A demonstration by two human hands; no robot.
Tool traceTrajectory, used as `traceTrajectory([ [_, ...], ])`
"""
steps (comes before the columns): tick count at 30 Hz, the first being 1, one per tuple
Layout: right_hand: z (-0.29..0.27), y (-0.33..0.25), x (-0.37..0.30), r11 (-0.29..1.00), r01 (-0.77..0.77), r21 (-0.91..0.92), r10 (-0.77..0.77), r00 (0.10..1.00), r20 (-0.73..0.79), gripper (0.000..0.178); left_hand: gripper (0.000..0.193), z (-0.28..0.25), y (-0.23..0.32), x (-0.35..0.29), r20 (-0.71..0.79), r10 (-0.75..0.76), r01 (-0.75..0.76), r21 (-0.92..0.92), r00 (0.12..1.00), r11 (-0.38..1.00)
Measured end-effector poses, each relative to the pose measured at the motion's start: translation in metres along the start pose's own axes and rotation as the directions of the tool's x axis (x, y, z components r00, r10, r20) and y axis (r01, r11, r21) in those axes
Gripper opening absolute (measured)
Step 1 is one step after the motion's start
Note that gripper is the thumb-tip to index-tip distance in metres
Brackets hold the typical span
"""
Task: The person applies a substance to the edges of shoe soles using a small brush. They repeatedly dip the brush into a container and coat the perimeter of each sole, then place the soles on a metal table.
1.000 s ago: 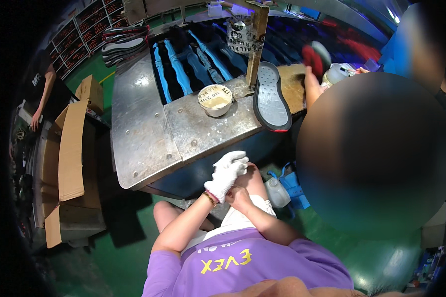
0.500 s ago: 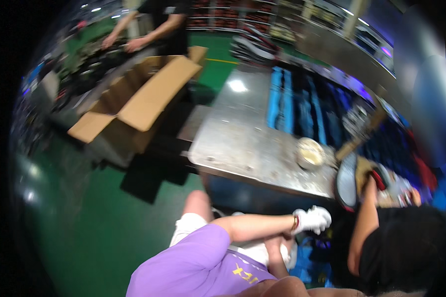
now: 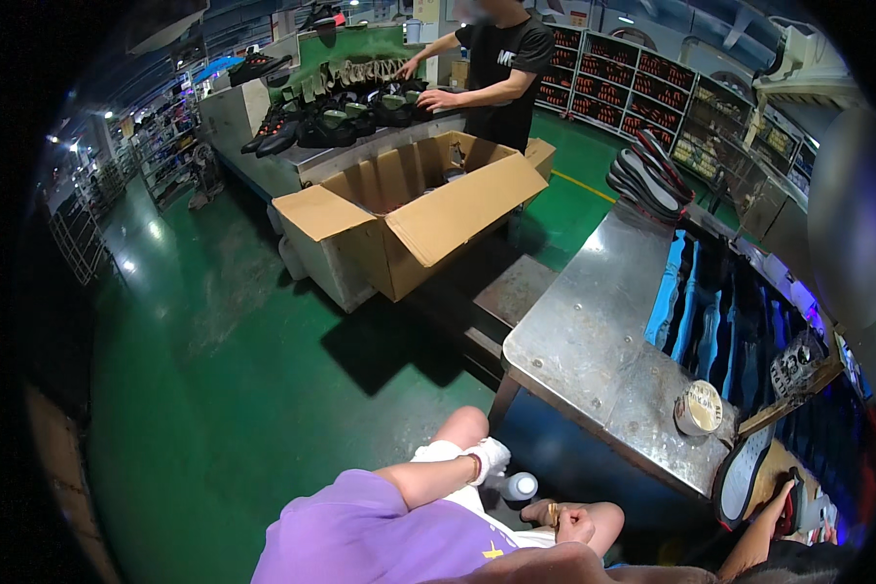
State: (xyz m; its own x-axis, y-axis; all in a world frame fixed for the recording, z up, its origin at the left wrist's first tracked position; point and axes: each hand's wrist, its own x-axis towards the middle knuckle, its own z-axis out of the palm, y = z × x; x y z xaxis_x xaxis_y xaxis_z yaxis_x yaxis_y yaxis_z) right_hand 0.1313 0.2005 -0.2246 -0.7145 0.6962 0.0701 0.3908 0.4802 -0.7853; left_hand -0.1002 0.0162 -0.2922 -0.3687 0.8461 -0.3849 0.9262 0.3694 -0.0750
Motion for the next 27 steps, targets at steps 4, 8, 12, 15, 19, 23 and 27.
traceTrajectory([
  [4,-0.017,-0.031,-0.005,0.995,-0.098,-0.024,0.099,0.995,0.033,0.026,0.021,0.029,0.017,0.033,-0.232,-0.004,0.02,0.064,0.973,0.998],
  [8,-0.01,-0.011,-0.002,1.0,0.008,-0.02,-0.008,1.0,0.001,0.024,0.038,0.006,0.04,0.024,0.173,-0.151,0.222,-0.534,0.973,0.816],
  [12,-0.009,-0.02,-0.004,0.999,-0.007,-0.053,0.009,0.999,0.037,0.024,0.03,-0.02,0.048,-0.001,0.14,-0.112,0.178,-0.729,0.984,0.661],
  [15,-0.009,-0.035,-0.005,0.999,-0.013,0.035,0.012,0.999,0.038,0.024,0.022,-0.029,0.043,-0.01,0.107,-0.116,0.158,-0.706,0.987,0.69],
  [19,-0.008,-0.05,-0.009,0.999,-0.045,0.019,0.044,0.996,0.072,0.022,0.025,-0.02,0.037,-0.007,0.129,-0.176,0.214,-0.722,0.976,0.657],
  [23,-0.003,-0.039,-0.006,0.999,-0.038,-0.031,0.04,0.998,0.055,0.022,0.03,0.0,0.031,0.002,0.047,-0.167,0.143,-0.767,0.985,0.626],
  [27,0.0,-0.016,-0.007,0.999,-0.037,-0.031,0.039,0.998,0.051,0.022,0.029,-0.006,0.035,0.005,0.184,-0.077,0.197,-0.832,0.98,0.518],
])
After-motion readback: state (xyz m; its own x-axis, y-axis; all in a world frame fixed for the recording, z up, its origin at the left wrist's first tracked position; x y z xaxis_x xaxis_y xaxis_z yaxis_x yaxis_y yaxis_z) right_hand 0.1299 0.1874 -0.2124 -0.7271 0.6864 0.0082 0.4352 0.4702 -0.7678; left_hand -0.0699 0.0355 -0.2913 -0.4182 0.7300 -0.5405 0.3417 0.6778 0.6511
